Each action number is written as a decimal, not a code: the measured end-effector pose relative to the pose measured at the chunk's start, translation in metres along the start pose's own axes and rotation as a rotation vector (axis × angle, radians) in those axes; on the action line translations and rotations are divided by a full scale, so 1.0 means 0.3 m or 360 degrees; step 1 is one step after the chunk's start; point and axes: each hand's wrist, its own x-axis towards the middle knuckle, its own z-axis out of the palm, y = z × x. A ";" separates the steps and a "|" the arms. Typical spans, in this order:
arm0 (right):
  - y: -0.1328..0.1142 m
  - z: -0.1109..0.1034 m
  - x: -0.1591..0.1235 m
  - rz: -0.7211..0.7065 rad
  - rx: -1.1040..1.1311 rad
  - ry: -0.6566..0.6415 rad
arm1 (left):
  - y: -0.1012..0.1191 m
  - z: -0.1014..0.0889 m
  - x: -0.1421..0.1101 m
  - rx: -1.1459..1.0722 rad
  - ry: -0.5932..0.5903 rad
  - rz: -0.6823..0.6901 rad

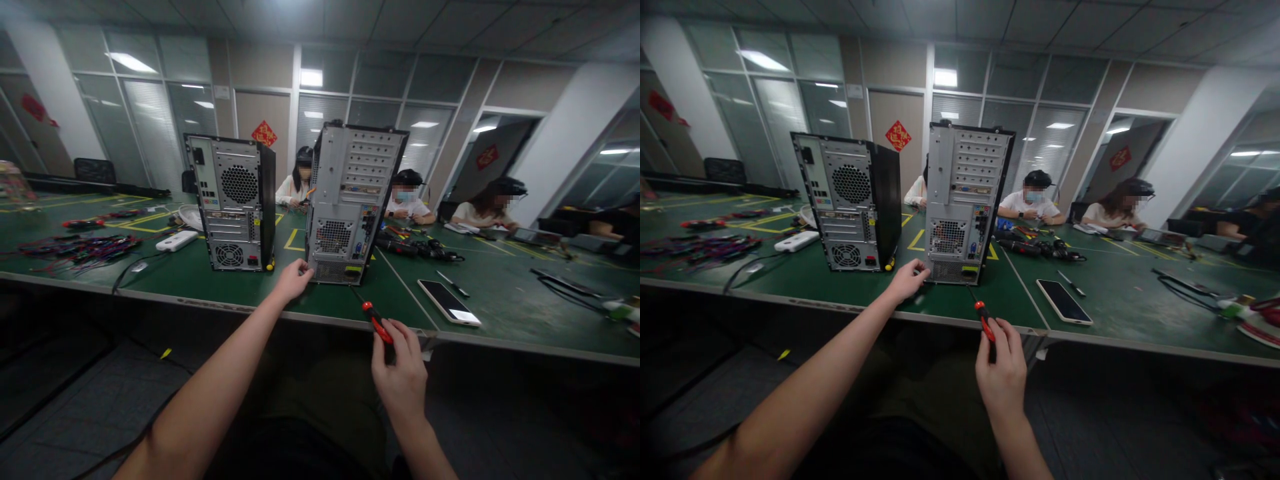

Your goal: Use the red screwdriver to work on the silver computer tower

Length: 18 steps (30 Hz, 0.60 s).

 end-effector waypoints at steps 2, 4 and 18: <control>-0.001 -0.003 0.006 0.0052 -0.0032 -0.0071 | -0.002 0.001 0.001 0.0003 0.0002 0.0001; 0.003 -0.003 0.015 0.0083 -0.0082 -0.0156 | -0.003 0.001 0.002 0.0009 0.0001 0.0001; -0.009 -0.049 0.193 -0.0313 -0.0969 -0.1039 | 0.000 0.003 0.005 0.0000 0.0009 0.0017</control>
